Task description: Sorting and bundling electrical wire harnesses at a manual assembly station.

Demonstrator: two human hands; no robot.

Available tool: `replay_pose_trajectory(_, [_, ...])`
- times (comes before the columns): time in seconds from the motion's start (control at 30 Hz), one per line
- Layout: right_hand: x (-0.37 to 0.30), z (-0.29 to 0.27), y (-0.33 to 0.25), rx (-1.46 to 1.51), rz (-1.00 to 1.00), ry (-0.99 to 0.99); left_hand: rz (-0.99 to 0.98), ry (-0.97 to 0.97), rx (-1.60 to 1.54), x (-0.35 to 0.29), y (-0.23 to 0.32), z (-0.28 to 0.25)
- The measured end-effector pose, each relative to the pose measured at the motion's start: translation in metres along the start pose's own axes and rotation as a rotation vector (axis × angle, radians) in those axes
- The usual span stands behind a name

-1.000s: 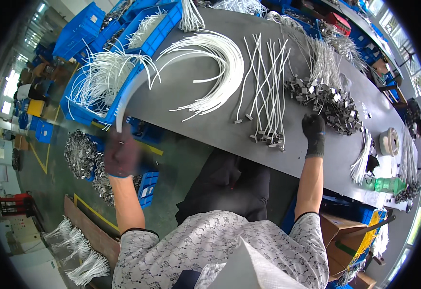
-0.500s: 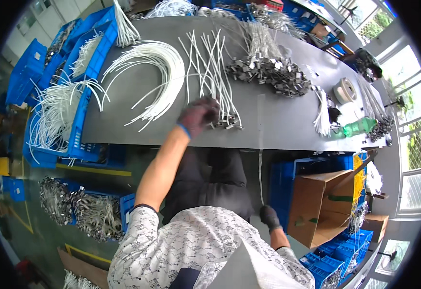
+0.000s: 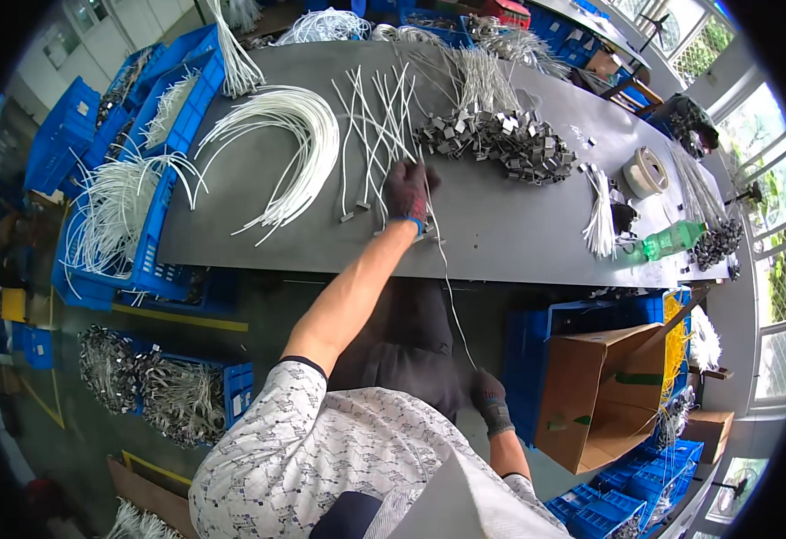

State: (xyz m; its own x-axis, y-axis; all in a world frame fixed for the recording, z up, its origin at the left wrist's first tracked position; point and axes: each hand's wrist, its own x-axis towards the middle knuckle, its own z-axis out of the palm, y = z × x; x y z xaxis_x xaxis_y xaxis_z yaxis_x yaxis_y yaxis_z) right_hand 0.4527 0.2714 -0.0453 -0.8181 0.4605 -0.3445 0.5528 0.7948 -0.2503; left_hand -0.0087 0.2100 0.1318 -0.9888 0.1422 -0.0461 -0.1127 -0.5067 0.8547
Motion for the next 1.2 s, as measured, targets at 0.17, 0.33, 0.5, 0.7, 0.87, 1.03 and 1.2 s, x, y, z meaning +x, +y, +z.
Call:
replay_pose_trajectory(0.17, [-0.014,0.004,0.016,-0.006,0.037,-0.035,0.06,-0.073,0.09,0.016,0.017,-0.005])
replay_pose_trajectory(0.33, [-0.008,0.011,0.011,0.098,-0.025,-0.005,-0.396,-0.571,0.356,-0.028,-0.026,-0.044])
replay_pose_trajectory(0.5, [-0.009,0.005,0.003,0.143,0.046,-0.081,-0.125,-0.937,0.871,-0.107,-0.08,-0.085])
replay_pose_trajectory(0.7, [0.002,-0.016,-0.001,0.259,0.019,0.014,-0.461,-0.589,0.278,-0.072,-0.02,-0.059])
replay_pose_trajectory(0.87, [0.013,-0.042,-0.024,0.299,-0.042,0.032,-0.41,-0.657,0.22,-0.038,0.017,-0.054])
replay_pose_trajectory(1.03, [-0.002,-0.104,-0.071,0.808,0.054,-0.049,-0.416,-0.608,0.185,-0.017,0.061,-0.049])
replay_pose_trajectory(1.2, [-0.008,-0.157,-0.097,1.081,0.083,-0.182,-0.488,-0.517,-0.112,0.002,0.059,-0.055])
